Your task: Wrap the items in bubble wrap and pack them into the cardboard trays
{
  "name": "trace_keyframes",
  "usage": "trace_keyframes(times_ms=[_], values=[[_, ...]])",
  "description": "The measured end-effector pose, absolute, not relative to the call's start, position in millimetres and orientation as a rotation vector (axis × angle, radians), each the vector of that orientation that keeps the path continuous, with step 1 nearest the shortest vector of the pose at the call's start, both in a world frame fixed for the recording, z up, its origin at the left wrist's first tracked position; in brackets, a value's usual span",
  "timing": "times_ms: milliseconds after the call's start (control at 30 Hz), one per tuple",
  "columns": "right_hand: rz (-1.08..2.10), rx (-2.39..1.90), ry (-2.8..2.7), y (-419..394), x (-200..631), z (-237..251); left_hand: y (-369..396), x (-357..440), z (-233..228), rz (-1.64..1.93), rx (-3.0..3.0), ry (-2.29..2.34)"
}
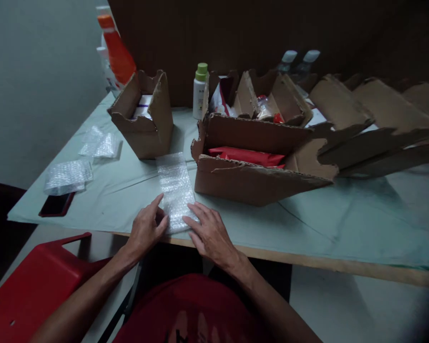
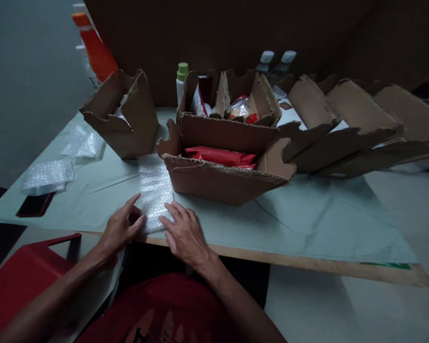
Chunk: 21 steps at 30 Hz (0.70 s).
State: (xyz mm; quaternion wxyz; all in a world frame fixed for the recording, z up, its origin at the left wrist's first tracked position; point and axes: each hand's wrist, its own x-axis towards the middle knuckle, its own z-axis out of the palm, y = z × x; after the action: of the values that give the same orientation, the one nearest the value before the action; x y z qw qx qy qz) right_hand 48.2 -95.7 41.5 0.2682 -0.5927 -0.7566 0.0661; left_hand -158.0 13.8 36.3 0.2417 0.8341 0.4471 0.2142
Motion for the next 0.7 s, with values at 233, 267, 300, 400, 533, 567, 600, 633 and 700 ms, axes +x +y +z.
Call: trace_keyframes(times_ms=[233,267,300,400,533,567,600,633,700], values=[[0.251,-1.475,-1.940,-86.0,48.7,37.7,-9.5,-169.3,52.5,0.772,2.560,0.833],[0.288,-1.463,-1.913,-85.2,48.5,39.7,-11.2,-169.2,52.6,0.755,2.550,0.795],[0.317,-1.460,-1.885,-84.3,48.3,41.7,-11.4,-168.6,51.5,0.752,2.532,0.788],[0.272,-1.525,-1.794,-82.3,48.2,46.2,-4.3,-164.8,43.0,0.771,2.493,0.907],[0.120,-1.569,-1.854,-83.6,51.1,45.6,6.7,-160.7,34.6,0.747,2.565,1.092],[0.119,-1.561,-1.916,-83.6,52.1,44.4,7.2,-160.5,34.4,0.761,2.583,1.101],[0.126,-1.556,-1.976,-83.0,52.9,42.9,6.7,-160.5,34.8,0.781,2.601,1.083],[0.136,-1.557,-2.024,-81.7,53.5,41.5,5.5,-160.8,35.7,0.801,2.621,1.041],[0.152,-1.564,-2.065,-78.1,54.2,39.9,1.9,-162.1,38.2,0.807,2.662,0.919]])
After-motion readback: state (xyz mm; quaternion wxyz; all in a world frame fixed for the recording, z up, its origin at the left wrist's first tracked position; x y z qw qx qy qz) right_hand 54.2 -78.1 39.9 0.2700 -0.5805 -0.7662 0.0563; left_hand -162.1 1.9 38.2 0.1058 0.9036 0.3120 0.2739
